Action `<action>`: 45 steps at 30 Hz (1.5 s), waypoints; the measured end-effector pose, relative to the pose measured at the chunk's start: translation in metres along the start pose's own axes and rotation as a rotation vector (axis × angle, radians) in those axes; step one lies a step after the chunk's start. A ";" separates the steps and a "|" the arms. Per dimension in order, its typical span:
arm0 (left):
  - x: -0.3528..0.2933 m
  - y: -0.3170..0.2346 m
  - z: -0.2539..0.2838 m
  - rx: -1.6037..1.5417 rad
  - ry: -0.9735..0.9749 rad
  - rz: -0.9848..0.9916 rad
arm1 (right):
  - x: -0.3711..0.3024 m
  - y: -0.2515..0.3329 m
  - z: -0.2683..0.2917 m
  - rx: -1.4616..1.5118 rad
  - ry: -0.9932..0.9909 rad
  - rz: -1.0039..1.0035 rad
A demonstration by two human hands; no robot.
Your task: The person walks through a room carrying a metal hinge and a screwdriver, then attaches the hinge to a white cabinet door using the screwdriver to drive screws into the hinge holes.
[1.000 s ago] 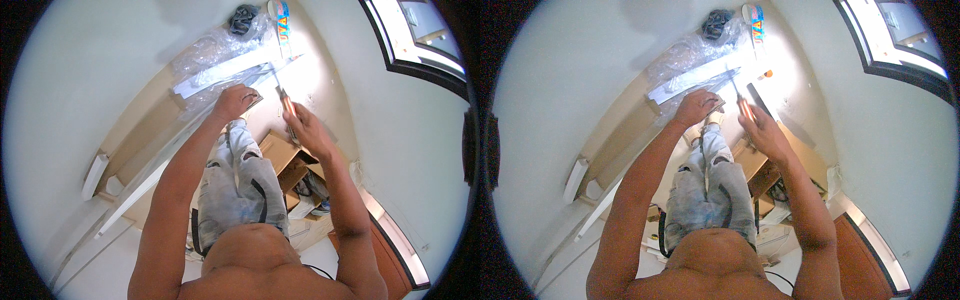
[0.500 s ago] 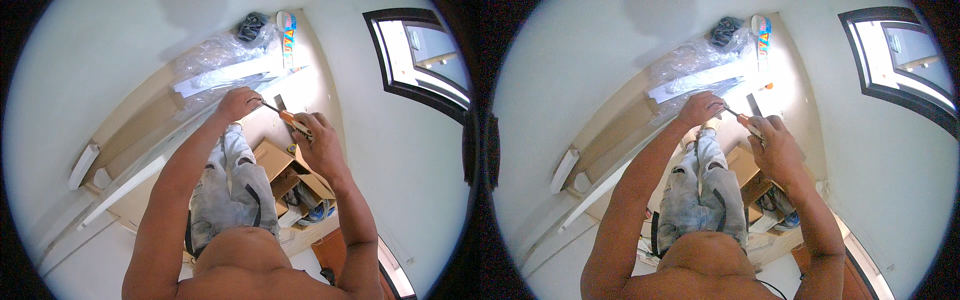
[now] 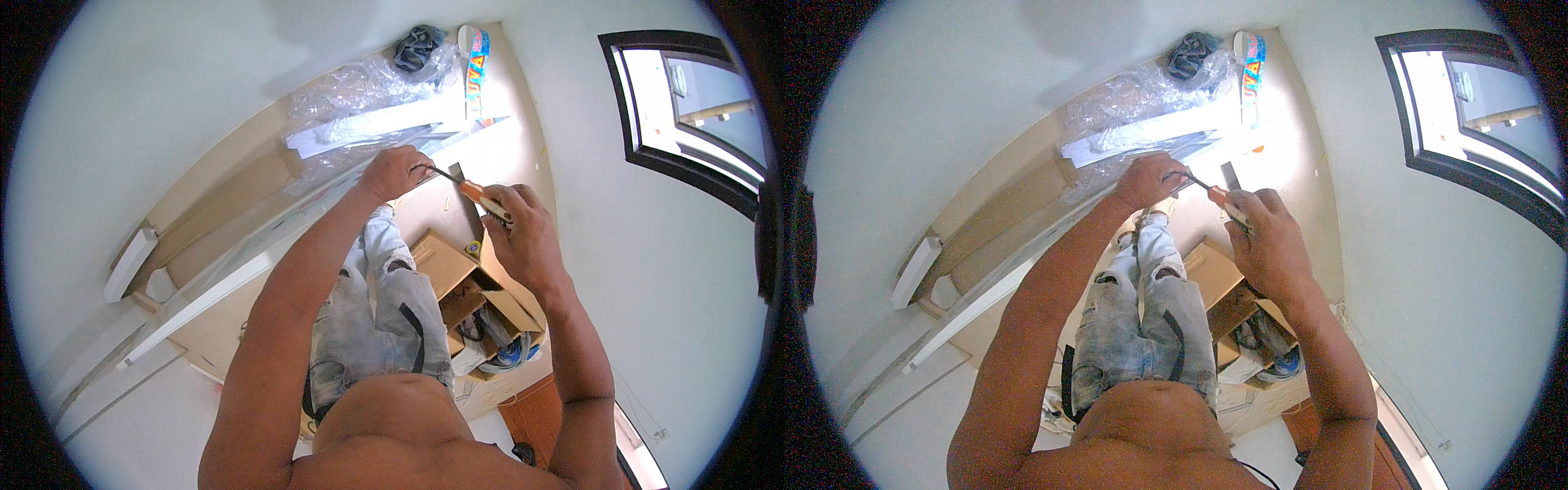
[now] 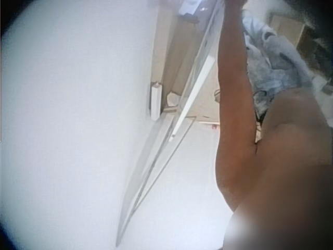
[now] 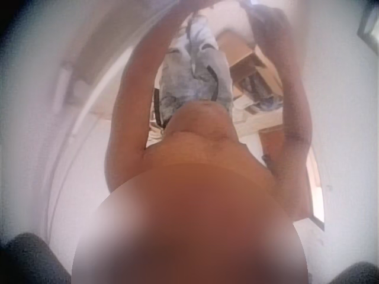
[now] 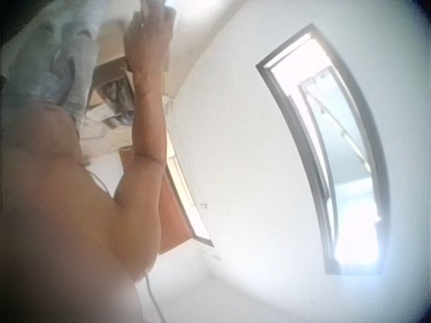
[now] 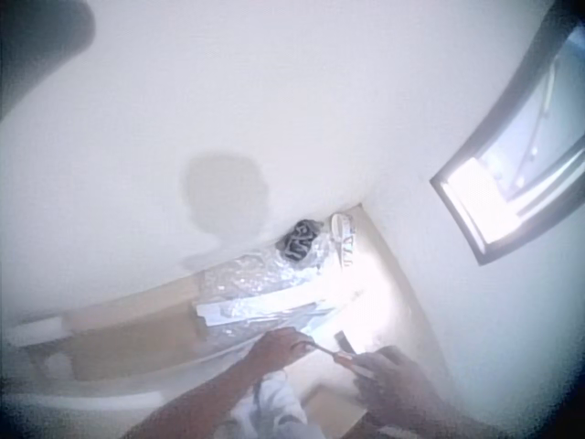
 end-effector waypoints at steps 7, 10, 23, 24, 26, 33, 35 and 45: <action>-0.001 -0.001 -0.003 -0.024 0.006 0.006 | 0.007 0.018 0.000 -0.253 0.033 0.190; 0.000 -0.003 0.000 -0.029 -0.023 -0.063 | 0.018 0.026 -0.003 -0.345 0.134 0.118; 0.002 0.002 0.000 0.044 0.046 -0.055 | 0.031 0.046 -0.012 -0.517 0.320 -0.069; 0.002 0.001 0.000 0.062 0.062 -0.045 | 0.030 0.047 -0.010 -0.527 0.293 -0.063; 0.002 0.000 0.002 0.063 0.056 -0.057 | 0.031 0.057 -0.005 -0.455 0.147 0.245; 0.005 0.001 0.005 0.039 0.063 -0.031 | 0.035 0.047 -0.004 -0.592 0.200 -0.020; 0.007 0.004 0.005 0.071 0.074 -0.011 | 0.033 0.052 -0.004 -0.568 0.210 0.063; 0.005 0.007 0.003 0.056 0.022 -0.050 | 0.051 0.064 0.001 -0.709 0.210 0.244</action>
Point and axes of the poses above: each hand's wrist, its own x-axis towards the middle knuckle, its own z-axis out of the back of the hand, y = z × x, the point moved 3 cm from there along x, towards the middle knuckle
